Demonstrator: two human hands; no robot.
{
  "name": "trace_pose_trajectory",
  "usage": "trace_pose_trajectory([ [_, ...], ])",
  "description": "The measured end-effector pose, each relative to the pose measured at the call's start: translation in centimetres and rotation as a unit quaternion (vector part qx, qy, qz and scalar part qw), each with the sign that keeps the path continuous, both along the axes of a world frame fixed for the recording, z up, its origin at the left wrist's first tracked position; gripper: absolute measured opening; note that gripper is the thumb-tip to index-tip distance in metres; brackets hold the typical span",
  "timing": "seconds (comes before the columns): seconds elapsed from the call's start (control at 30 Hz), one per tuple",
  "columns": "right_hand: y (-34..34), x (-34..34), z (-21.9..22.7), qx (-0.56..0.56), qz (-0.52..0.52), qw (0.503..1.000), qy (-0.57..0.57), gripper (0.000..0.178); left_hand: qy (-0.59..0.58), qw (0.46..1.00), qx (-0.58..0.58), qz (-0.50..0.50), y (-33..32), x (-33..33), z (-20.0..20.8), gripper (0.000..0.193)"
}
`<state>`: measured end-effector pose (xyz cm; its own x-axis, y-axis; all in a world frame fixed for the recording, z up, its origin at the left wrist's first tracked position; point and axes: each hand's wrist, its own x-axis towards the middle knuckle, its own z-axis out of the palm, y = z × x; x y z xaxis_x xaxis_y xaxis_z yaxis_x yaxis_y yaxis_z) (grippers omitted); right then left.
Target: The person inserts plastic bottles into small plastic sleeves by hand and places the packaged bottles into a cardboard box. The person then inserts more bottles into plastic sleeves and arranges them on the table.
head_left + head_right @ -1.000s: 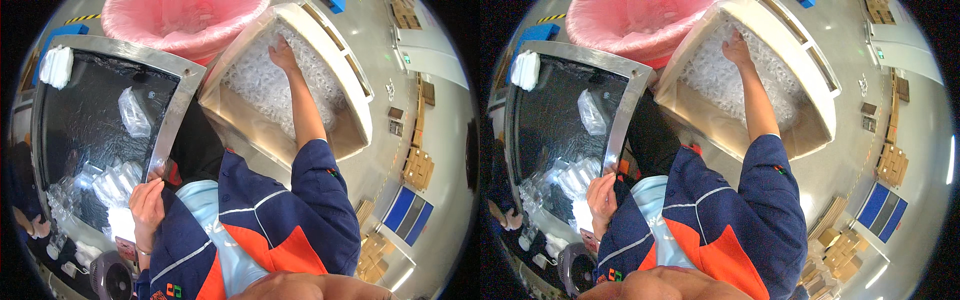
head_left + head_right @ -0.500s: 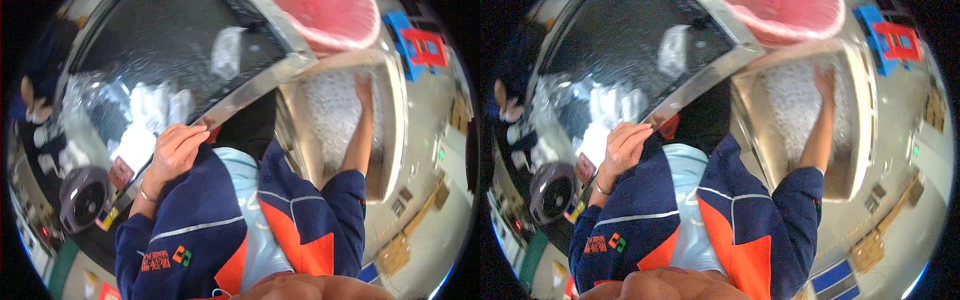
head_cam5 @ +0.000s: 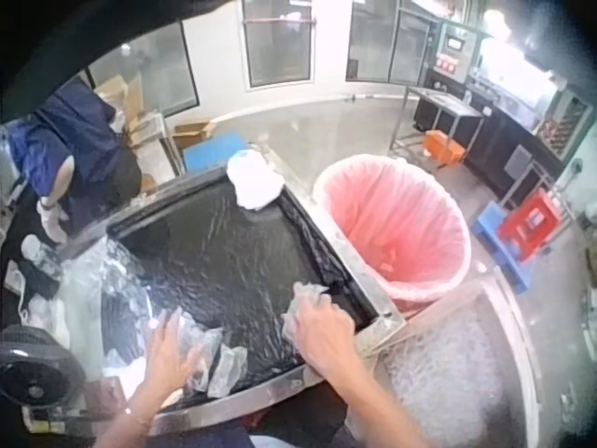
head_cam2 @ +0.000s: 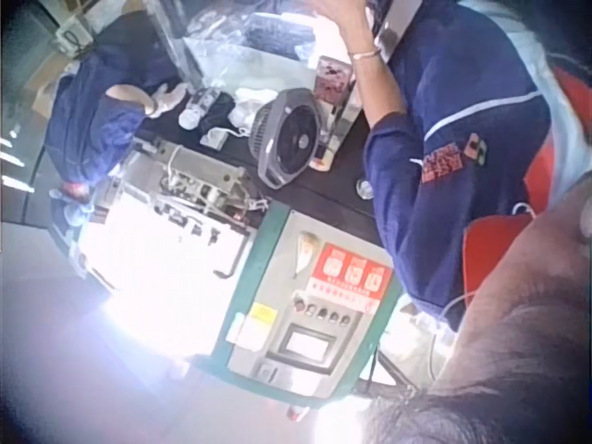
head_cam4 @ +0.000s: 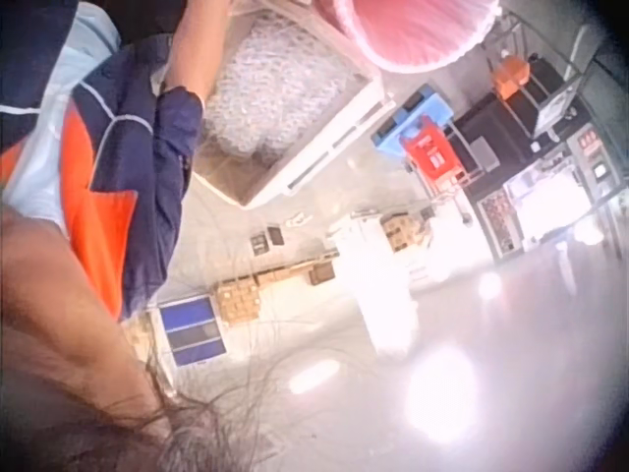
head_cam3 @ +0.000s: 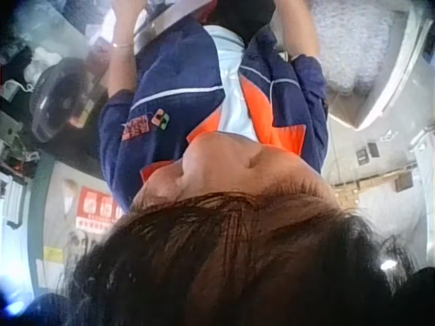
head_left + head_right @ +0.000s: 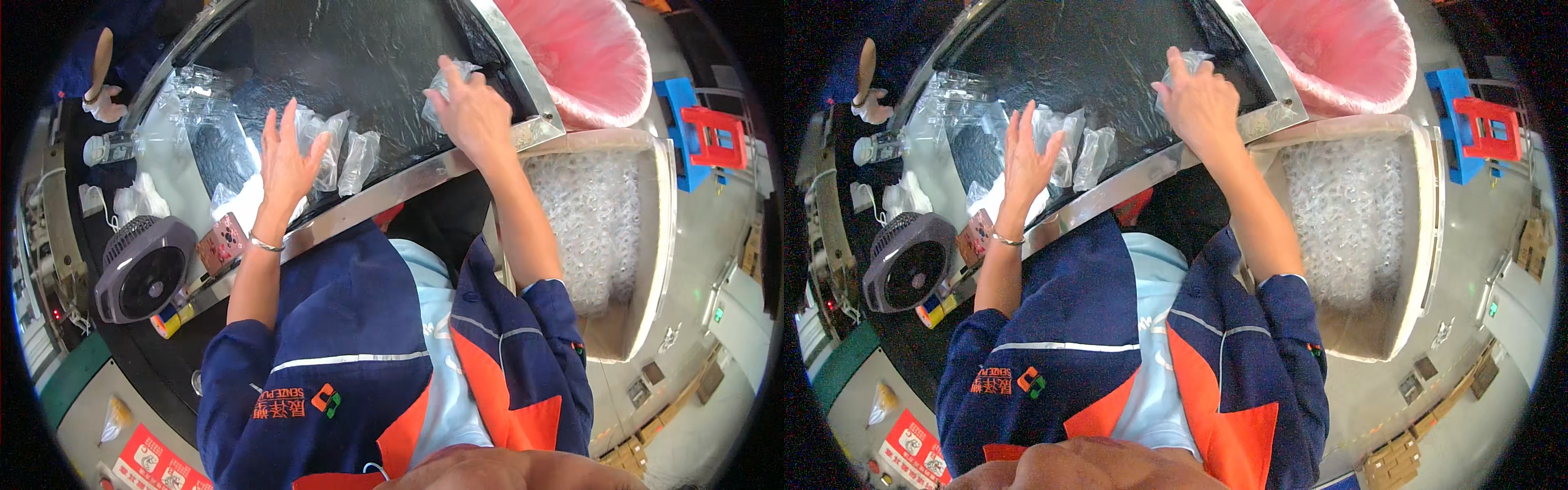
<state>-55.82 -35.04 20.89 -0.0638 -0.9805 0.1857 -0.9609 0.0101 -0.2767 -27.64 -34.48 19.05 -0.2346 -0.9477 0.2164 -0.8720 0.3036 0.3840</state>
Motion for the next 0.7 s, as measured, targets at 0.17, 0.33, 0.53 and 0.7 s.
trace_pose_trajectory([
  [0.17, -1.3, 1.5, -3.8, 0.045, 0.012, 0.999, 0.0, 0.042, 0.009, 0.998, 0.051, 0.024, -0.1, 1.4, -1.5, 0.068],
  [0.33, 0.4, 4.0, -1.0, 0.069, 0.016, 0.997, 0.011, 0.046, -0.02, 0.999, 0.021, 0.022, 0.1, 1.8, -1.3, 0.075],
  [0.53, 4.9, 7.6, 1.4, 0.052, 0.062, 0.996, 0.024, 0.042, -0.045, 0.999, 0.004, -0.003, -0.2, 2.1, -2.0, 0.076],
  [0.7, 6.4, 11.3, 0.9, 0.058, 0.088, 0.993, 0.058, 0.047, -0.01, 0.998, -0.052, -0.038, 0.6, 2.2, -2.0, 0.063],
])
